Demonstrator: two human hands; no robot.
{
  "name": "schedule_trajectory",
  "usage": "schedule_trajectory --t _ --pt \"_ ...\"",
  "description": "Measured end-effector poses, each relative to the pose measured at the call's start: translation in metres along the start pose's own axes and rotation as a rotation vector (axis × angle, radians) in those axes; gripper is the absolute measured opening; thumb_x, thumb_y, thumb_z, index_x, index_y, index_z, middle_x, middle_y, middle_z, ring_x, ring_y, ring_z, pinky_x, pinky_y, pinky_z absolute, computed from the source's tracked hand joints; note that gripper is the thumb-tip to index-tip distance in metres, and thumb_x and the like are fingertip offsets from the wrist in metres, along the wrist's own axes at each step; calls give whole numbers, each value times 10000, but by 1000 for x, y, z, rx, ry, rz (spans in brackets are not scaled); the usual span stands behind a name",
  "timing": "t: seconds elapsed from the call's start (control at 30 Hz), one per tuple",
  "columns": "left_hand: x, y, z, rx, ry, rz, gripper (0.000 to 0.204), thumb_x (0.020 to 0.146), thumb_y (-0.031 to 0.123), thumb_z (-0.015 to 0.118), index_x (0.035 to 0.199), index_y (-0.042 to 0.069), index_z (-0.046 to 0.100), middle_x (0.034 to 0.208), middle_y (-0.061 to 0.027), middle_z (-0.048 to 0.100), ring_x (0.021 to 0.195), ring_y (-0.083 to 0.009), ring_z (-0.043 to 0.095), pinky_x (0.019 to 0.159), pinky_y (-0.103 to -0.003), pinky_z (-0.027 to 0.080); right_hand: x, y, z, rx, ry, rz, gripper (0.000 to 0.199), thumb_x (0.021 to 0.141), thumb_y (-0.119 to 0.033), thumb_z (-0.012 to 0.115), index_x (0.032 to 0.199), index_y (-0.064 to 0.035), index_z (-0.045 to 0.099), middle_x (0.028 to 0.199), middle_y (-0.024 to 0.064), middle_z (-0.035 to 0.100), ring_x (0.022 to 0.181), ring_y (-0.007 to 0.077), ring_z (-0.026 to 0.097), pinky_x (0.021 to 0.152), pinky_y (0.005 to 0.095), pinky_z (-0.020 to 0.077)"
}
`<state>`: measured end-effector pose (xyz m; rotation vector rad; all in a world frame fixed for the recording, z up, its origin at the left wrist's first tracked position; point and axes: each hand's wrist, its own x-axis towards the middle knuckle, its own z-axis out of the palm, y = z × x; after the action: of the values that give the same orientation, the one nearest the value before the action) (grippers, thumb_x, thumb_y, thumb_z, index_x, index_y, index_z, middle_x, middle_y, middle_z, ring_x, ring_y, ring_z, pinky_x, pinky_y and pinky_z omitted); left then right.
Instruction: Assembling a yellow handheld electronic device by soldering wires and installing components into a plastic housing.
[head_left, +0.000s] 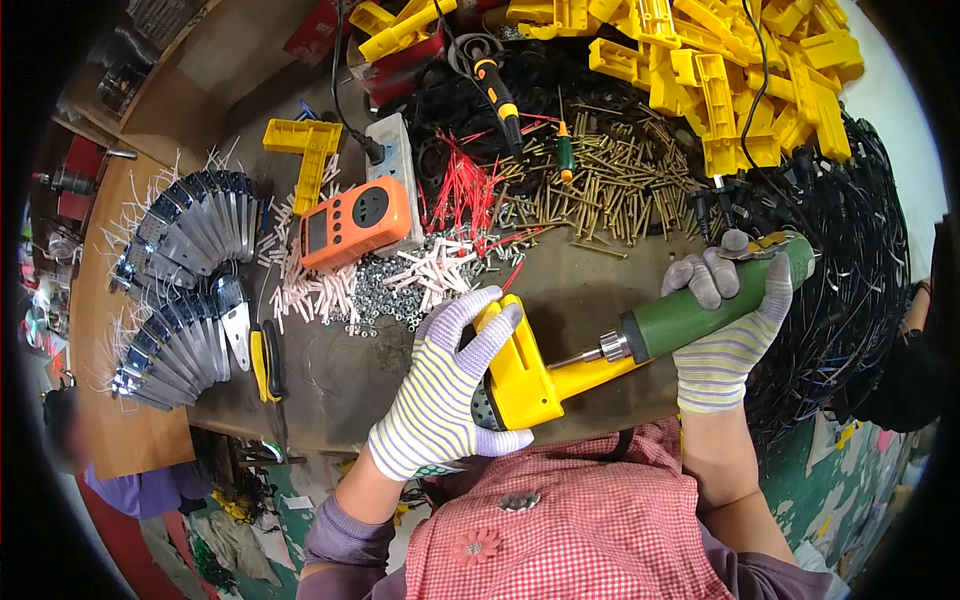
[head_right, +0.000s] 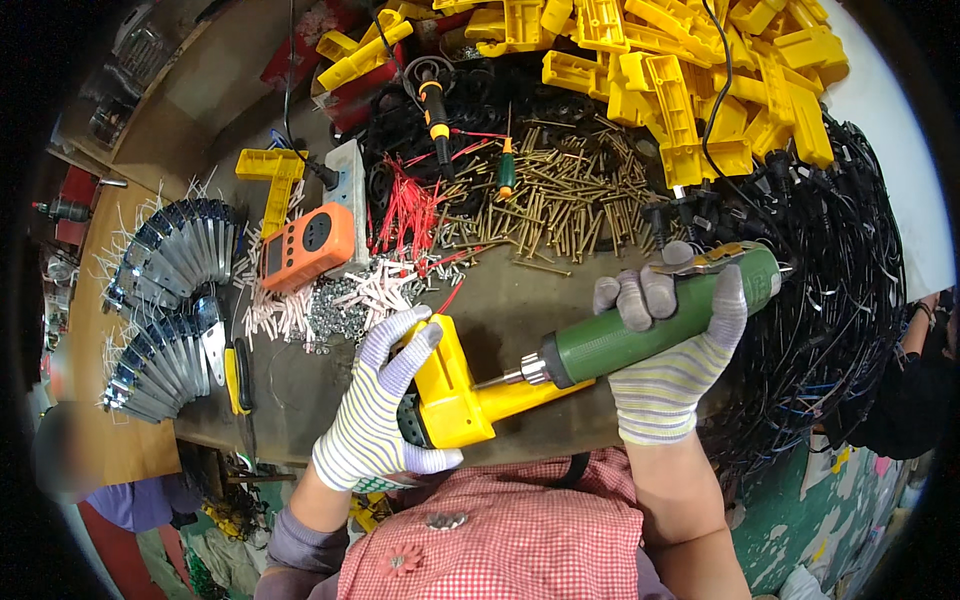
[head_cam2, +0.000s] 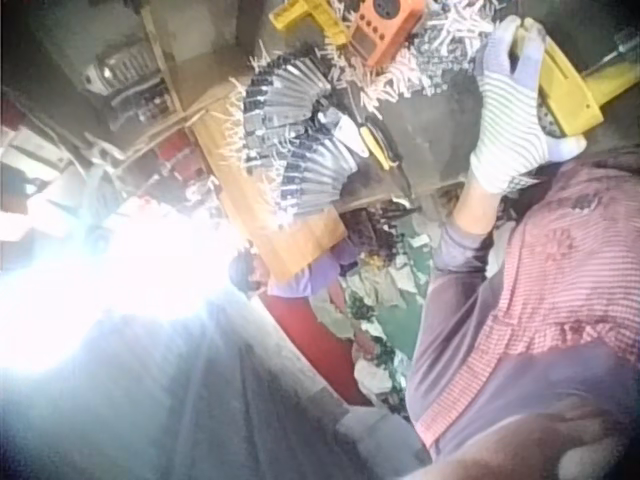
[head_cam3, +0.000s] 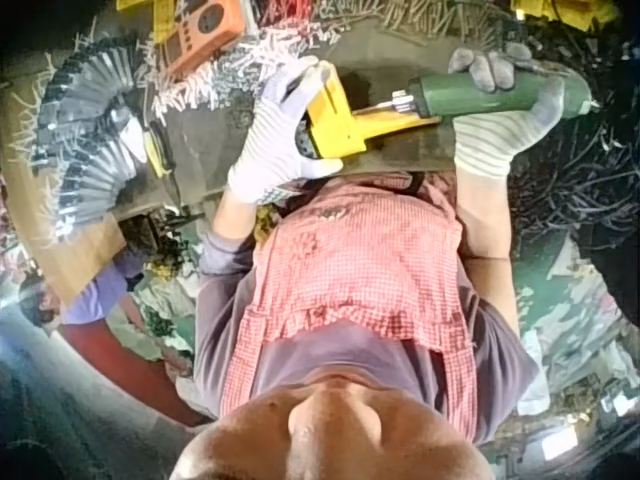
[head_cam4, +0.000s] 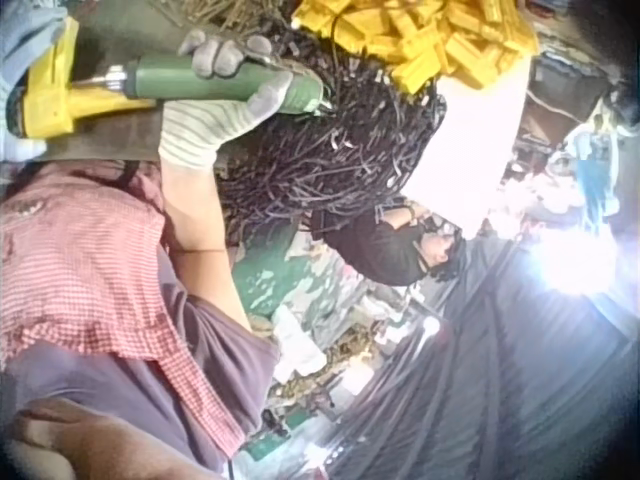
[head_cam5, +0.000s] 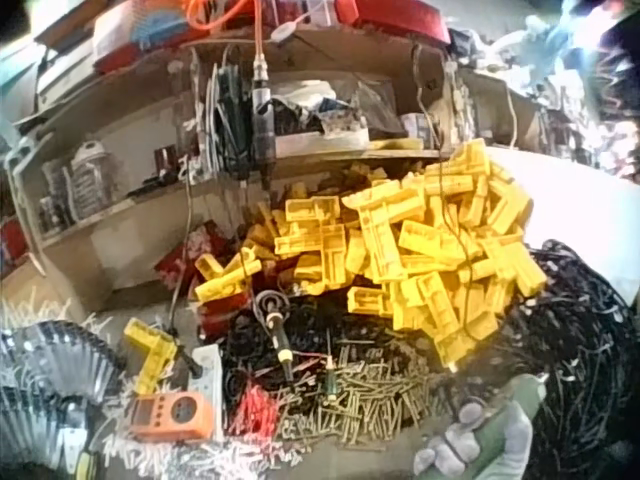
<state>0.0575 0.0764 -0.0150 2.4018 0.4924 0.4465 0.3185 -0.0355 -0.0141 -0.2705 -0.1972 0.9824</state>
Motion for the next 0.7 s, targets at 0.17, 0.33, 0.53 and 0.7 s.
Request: schedule_trajectory --t 0.17,0.33,0.53,0.7 --pt "-2 0 -4 -6 9 -16 1084 561 498 860 1483 112 441 1446 -219 388 1324 -429 401 1144 -528 303 2 12 2 -27 3 -21 450 926 -537 602 1050 -105 617 639 -46 374 566 120 362 792 326 398" --pt "2 6 -7 -1 -2 3 1028 590 467 841 1473 116 451 1443 -219 390 1302 -416 424 1128 -530 319 3 5 -1 69 -83 31 424 939 -474 627 1041 -66 572 621 -56 303 562 104 333 815 321 421" --pt "-15 4 -13 -10 393 -12 776 656 384 841 1323 81 586 1192 -183 636 1129 -347 598 999 -446 469 3 1 -10 67 -181 37 404 945 -427 642 1057 -46 567 613 -55 293 567 102 337 924 322 456" --pt "-55 -27 -36 361 601 -569 177 754 43 792 899 42 690 808 -99 672 699 -254 642 679 -358 528 5 3 -10 47 -158 51 401 946 -426 642 1053 -48 566 611 -56 295 560 94 330 897 305 458"
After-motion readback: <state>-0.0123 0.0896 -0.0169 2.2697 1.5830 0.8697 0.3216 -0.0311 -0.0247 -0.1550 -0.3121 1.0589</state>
